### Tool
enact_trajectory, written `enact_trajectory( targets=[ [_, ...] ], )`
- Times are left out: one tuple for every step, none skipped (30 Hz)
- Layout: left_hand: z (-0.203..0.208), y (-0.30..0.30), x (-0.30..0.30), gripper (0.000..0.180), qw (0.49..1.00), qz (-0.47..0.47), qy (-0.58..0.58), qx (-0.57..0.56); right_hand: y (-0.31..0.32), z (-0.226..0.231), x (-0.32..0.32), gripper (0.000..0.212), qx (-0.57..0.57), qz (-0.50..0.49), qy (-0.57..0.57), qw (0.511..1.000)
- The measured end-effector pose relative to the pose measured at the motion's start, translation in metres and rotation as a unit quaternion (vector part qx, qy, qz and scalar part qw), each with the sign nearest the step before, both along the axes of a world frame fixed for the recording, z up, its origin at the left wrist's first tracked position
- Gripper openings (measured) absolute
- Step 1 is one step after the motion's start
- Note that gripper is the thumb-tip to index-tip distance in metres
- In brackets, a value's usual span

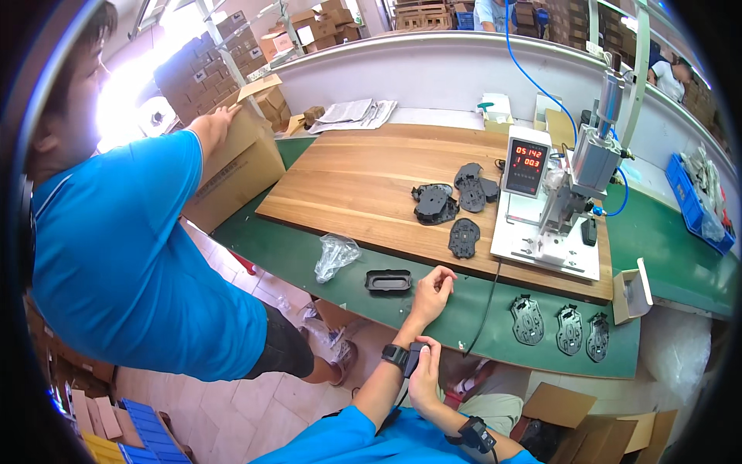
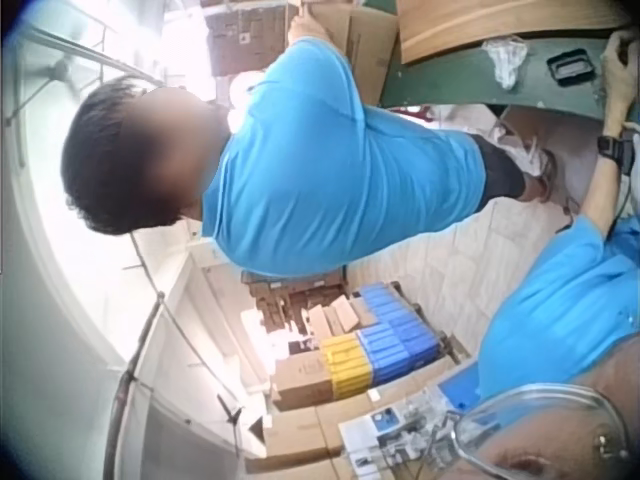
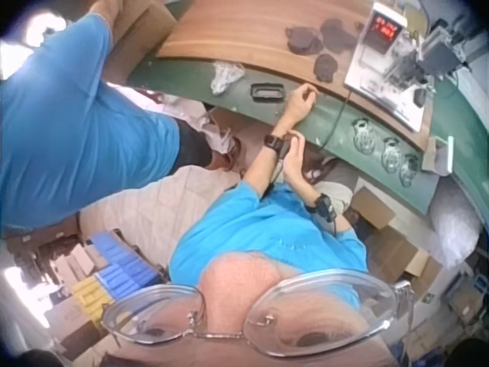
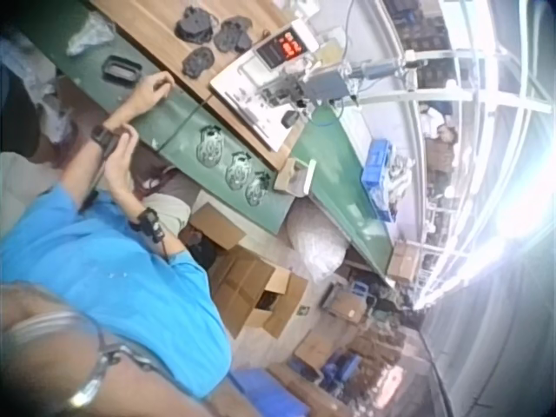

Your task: Assemble electronic components by placing them into a specialized press machine at a workstation.

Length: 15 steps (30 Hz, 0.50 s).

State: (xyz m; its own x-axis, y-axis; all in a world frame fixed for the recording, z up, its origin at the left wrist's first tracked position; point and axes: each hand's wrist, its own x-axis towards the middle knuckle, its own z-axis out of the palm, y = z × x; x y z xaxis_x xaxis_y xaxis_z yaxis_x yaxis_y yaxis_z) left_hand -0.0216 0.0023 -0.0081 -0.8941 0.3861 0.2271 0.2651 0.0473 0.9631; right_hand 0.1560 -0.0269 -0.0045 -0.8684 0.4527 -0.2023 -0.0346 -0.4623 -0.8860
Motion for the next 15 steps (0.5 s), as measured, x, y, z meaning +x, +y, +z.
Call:
enact_trajectory(
  targets=[
    [-0.0013,-0.0005,-0.0019,0.009,1.000,-0.001,0.000,-0.003,-0.0006,0.0004,-0.0012,0.030,0.000,0.002,0.003,1.000],
    [-0.0011,0.0001,-0.0016,0.010,1.000,0.000,-0.001,0.002,-0.0003,-0.0002,-0.0011,0.030,0.002,-0.001,0.009,1.000],
    [-0.0007,0.0006,-0.0015,0.010,1.000,0.000,0.000,0.002,-0.0001,-0.0009,-0.0007,0.030,0.004,-0.004,0.016,1.000],
    [-0.0006,0.0011,-0.0007,0.009,1.000,0.000,0.000,-0.004,-0.0003,-0.0030,-0.0006,0.030,0.004,-0.004,0.017,1.000],
    [-0.0005,0.0016,0.0003,0.009,1.000,0.000,0.000,-0.009,-0.0008,-0.0057,-0.0007,0.030,0.018,-0.007,0.014,1.000],
    [-0.0020,0.0011,0.0002,0.009,1.000,0.000,0.001,-0.008,-0.0016,-0.0069,-0.0011,0.030,0.032,-0.009,0.012,0.999],
    [-0.0037,0.0005,0.0004,0.009,1.000,0.009,0.010,-0.003,-0.0024,-0.0081,-0.0002,0.030,0.033,-0.009,0.014,0.999],
    [-0.0039,0.0006,0.0009,0.009,1.000,0.018,0.019,0.003,-0.0031,-0.0075,0.0014,0.030,0.038,-0.002,0.015,0.999],
    [-0.0040,0.0007,0.0006,0.009,1.000,0.018,0.019,0.005,-0.0034,-0.0072,0.0021,0.030,0.043,0.005,0.016,0.999],
    [-0.0043,0.0002,0.0002,0.009,1.000,0.018,0.023,0.007,-0.0035,-0.0068,0.0017,0.030,0.045,0.005,0.016,0.999],
    [-0.0044,-0.0001,0.0005,0.009,0.999,0.018,0.026,0.009,-0.0036,-0.0063,0.0017,0.031,0.054,0.003,0.018,0.998],
    [-0.0044,0.0000,0.0005,0.009,0.999,0.018,0.026,0.010,-0.0036,-0.0058,0.0017,0.031,0.063,0.002,0.019,0.998],
    [-0.0045,0.0003,0.0003,0.009,0.999,0.018,0.027,0.008,-0.0034,-0.0050,0.0018,0.031,0.064,0.002,0.018,0.998],
    [-0.0041,0.0002,0.0002,0.009,0.999,0.018,0.029,0.006,-0.0034,-0.0040,0.0014,0.031,0.060,0.003,0.020,0.998],
    [-0.0038,0.0000,0.0008,0.009,0.999,0.018,0.028,0.007,-0.0032,-0.0036,0.0013,0.031,0.057,0.004,0.021,0.998]
  ],
)
